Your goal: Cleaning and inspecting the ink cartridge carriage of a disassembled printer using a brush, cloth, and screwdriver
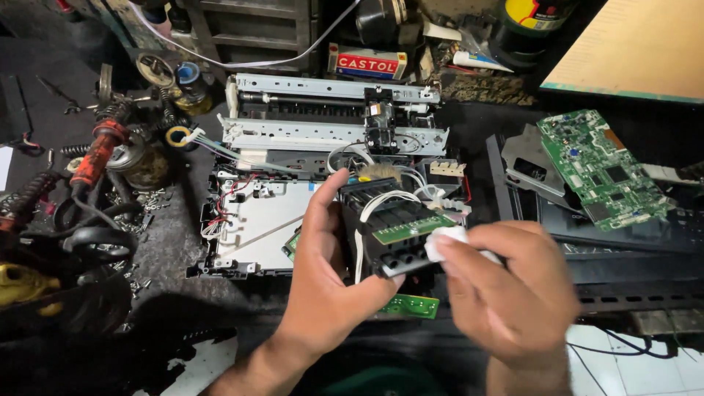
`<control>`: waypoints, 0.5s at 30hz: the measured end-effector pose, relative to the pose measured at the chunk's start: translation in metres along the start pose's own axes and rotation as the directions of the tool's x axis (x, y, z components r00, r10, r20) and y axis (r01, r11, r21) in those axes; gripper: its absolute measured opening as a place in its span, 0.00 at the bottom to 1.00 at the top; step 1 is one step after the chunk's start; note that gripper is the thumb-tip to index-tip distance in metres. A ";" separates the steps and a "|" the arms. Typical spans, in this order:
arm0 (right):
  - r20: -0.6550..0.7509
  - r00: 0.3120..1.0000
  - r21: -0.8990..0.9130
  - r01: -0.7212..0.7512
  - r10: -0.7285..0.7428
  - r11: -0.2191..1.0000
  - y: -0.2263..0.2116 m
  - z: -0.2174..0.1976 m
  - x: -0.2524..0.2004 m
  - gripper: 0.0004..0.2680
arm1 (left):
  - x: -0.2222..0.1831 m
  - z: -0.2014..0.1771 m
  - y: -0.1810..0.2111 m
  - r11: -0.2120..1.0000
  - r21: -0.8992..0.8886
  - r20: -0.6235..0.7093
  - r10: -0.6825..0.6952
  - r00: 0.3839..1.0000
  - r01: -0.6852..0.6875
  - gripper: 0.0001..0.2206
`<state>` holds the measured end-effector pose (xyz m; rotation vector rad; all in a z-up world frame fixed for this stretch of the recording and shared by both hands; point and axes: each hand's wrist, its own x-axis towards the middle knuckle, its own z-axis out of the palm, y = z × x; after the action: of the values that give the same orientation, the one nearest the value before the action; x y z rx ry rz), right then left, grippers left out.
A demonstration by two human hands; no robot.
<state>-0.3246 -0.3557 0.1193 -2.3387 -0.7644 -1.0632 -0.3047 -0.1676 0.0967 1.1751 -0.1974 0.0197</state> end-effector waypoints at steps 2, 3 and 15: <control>0.056 0.995 -0.016 0.085 -0.084 0.996 -0.006 0.004 0.007 0.05 | -0.001 0.005 0.003 0.991 0.108 -0.035 0.079 0.996 -0.075 0.41; 0.055 0.995 -0.018 0.084 -0.082 0.996 -0.007 0.003 0.010 0.05 | -0.002 0.006 0.001 0.991 0.107 -0.032 0.079 0.996 -0.075 0.41; 0.021 0.983 0.044 -0.182 0.182 0.982 -0.017 0.003 0.022 0.03 | -0.003 0.020 -0.014 0.977 0.150 -0.125 0.173 0.977 -0.153 0.42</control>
<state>-0.3218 -0.3348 0.1372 -2.3306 -0.5618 -0.9385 -0.3091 -0.1910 0.0908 1.2899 -0.1728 0.2622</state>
